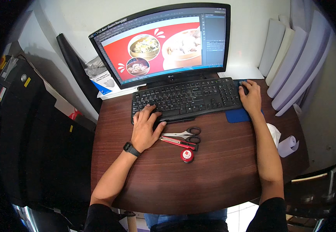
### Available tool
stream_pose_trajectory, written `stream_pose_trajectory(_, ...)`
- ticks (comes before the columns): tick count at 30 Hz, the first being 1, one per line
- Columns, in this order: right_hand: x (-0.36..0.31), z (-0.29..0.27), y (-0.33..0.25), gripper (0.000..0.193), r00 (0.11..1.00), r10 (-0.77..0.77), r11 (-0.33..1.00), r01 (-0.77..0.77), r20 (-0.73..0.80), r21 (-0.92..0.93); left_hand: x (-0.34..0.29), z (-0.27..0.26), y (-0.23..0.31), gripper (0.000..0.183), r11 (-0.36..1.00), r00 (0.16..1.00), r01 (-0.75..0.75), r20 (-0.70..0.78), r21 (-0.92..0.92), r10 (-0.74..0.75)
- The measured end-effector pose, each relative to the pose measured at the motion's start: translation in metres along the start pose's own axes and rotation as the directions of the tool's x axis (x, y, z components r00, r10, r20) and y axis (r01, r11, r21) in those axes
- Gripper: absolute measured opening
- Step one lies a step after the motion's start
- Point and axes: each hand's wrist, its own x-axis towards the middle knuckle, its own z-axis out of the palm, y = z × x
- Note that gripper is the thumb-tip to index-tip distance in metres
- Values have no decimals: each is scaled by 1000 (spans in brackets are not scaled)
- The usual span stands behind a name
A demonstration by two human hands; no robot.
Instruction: Designing a banner for a food business on a computer.
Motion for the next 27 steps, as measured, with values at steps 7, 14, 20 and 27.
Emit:
stream_pose_trajectory(7, 1, 0, 0, 31, 1000, 17, 1000, -17, 15, -2, 0, 1, -1, 38, 1000, 1000, -4, -3, -8, 4)
stream_pose_trajectory(14, 1, -1, -2, 30, 1000, 22, 1000, -22, 16, 5, 0, 1, -1, 39, 1000, 1000, -2, 1, -8, 2)
stream_pose_trajectory(20, 1, 0, 1, 29, 1000, 14, 1000, -14, 4, 10, 1, 0, 0, 39, 1000, 1000, 7, 7, -14, -7)
stream_pose_trajectory(27, 1, 1, 0, 28, 1000, 13, 1000, -13, 6, 4, 0, 2, -2, 39, 1000, 1000, 4, 11, -10, -4)
